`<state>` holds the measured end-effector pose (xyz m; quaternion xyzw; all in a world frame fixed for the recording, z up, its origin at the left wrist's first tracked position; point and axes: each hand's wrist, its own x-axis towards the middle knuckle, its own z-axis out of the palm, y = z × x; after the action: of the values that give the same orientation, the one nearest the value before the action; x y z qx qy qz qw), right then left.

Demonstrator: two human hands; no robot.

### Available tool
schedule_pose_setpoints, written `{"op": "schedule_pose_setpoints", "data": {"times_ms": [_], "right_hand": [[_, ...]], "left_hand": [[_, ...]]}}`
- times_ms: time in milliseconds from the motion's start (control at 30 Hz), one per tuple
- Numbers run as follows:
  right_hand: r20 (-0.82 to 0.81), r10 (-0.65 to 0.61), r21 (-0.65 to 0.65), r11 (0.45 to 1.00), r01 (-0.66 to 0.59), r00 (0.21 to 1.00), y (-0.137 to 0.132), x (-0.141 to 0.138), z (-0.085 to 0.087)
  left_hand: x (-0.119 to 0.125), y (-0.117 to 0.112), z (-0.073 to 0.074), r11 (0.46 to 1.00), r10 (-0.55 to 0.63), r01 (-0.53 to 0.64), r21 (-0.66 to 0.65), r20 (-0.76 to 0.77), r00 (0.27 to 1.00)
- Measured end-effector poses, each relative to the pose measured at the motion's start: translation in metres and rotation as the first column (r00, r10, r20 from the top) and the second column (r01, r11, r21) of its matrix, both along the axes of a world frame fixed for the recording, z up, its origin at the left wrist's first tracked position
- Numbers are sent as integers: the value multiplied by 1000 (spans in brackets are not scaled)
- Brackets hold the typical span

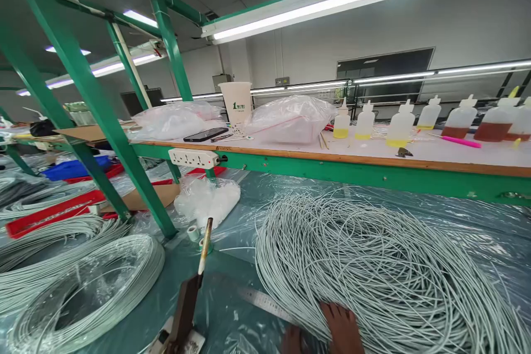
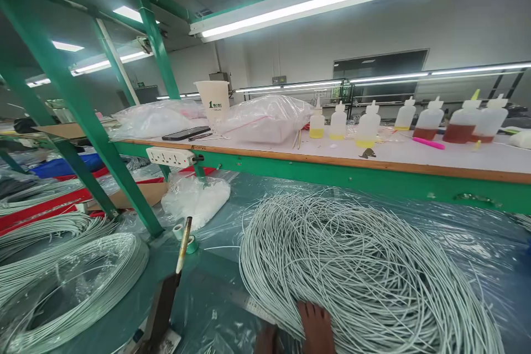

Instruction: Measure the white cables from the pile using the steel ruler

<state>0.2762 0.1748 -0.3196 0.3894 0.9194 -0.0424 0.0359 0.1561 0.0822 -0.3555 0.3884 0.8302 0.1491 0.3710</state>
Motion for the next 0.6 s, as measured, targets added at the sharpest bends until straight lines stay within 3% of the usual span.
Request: {"op": "schedule_pose_setpoints", "data": {"times_ms": [167,333,467,600], "right_hand": [[-57,-7,-31,1000,5,998,15,0,19],[-64,8,-98,995,-14,998,37,0,20],[-86,5,-81,997,-12,996,50,-2,23],[-86,21,-87,996,-29,996,49,-1,24]], "left_hand": [[-7,-1,15,998,-26,17,-61,-154,988],[-34,-2,30,994,-68,40,-100,-300,952],[-49,2,27,978,-201,173,-117,-293,935],[-51,-4,19,965,-263,248,-88,-288,921]]}}
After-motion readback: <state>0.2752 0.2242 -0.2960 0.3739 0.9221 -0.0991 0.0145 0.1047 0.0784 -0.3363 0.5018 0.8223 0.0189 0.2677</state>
